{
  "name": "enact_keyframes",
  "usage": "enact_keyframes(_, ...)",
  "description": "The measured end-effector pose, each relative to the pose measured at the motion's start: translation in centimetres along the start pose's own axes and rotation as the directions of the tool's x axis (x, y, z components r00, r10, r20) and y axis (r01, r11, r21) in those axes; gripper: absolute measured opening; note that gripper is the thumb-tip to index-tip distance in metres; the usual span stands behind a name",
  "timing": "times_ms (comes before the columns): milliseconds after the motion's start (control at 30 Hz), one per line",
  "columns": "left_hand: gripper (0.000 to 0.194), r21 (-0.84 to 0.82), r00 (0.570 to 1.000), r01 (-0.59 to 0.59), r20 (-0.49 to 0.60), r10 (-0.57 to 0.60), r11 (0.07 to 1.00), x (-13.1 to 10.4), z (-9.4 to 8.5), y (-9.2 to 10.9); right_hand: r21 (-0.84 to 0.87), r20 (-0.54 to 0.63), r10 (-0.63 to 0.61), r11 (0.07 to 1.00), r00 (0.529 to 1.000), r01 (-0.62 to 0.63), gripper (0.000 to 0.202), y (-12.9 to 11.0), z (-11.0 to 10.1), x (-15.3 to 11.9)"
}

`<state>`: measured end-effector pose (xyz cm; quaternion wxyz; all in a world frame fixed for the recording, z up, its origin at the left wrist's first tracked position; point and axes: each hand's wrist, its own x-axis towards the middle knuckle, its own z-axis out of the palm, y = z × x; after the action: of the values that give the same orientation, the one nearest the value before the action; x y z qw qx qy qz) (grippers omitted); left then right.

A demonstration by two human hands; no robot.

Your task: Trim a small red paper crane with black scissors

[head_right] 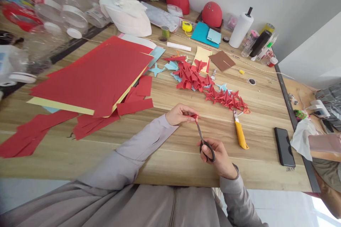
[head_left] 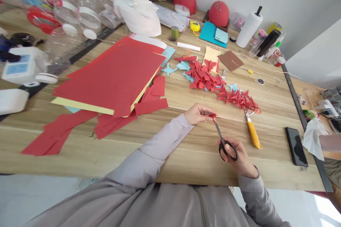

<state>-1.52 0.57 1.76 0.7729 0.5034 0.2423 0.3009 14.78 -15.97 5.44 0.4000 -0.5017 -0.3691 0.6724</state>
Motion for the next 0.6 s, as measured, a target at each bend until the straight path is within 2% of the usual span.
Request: enact_keyframes(600,0.039,-0.040,1.000,0.019,-0.004,-0.019,0.999,0.01,0.21,0.37,-0.060,-0.002,-0.025,0.998,1.000,0.025,0.042,0.38,-0.38,0.07)
